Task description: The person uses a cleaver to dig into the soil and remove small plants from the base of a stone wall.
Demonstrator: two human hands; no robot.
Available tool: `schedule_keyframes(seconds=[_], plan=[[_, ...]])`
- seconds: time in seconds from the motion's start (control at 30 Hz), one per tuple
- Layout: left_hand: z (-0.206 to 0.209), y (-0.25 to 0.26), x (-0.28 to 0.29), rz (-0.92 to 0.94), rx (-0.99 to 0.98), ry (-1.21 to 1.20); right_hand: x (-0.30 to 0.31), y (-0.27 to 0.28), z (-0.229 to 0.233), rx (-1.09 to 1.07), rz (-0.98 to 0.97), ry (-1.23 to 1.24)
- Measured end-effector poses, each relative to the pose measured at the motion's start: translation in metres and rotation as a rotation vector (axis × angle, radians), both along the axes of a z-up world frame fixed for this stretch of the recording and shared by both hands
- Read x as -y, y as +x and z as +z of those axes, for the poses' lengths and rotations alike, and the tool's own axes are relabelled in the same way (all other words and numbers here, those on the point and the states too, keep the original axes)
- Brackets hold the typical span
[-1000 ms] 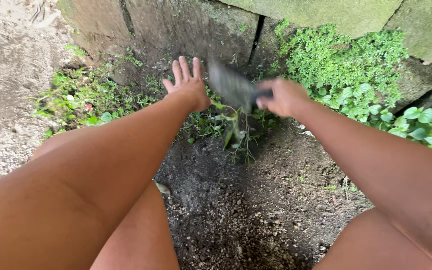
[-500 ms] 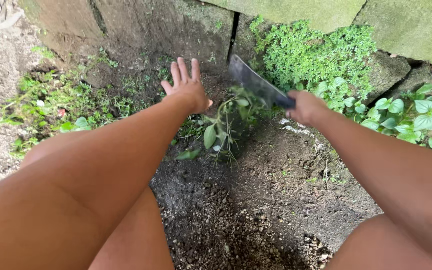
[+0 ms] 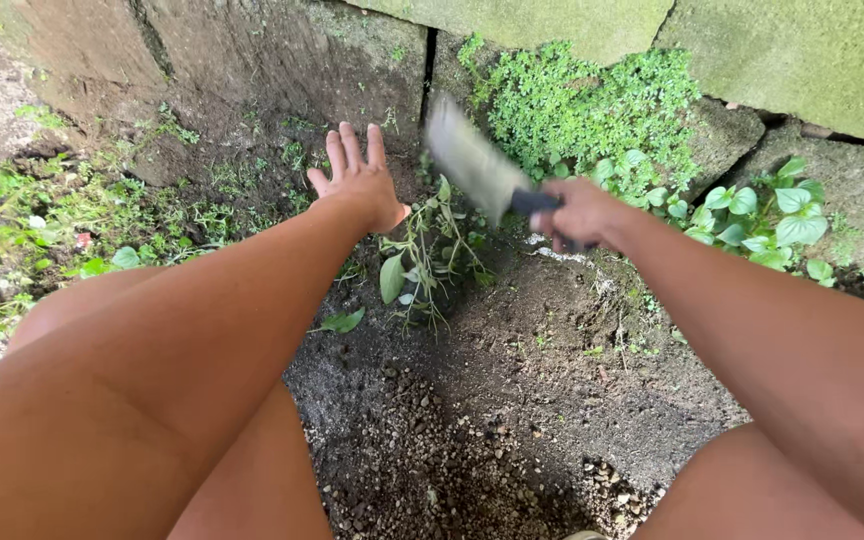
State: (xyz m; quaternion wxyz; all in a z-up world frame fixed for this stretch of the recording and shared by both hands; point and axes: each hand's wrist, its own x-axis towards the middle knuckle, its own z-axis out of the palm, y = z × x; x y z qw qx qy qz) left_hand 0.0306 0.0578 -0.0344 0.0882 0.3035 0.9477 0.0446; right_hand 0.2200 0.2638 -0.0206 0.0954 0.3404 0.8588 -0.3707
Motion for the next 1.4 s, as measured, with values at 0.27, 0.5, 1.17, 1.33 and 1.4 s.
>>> schedule_keyframes(seconds=[0.27, 0.5, 1.17, 1.33, 1.4], plan=[[0.007, -0.004, 0.004, -0.019, 0.008, 0.022, -0.02, 0.018, -0.007, -0.106, 0.011, -0.106], [0.001, -0.001, -0.008, -0.051, 0.018, 0.011, -0.031, 0.019, -0.017, 0.058, 0.024, 0.337], [0.006, 0.023, -0.03, -0.047, 0.039, 0.021, 0.012, 0.026, 0.003, -0.006, -0.36, -0.517], [-0.001, 0.018, -0.024, -0.062, -0.011, -0.016, 0.001, 0.03, 0.024, -0.129, -0.226, -0.457], [-0.001, 0.017, -0.022, -0.045, 0.007, 0.033, -0.007, 0.032, 0.025, -0.278, -0.058, -0.099]])
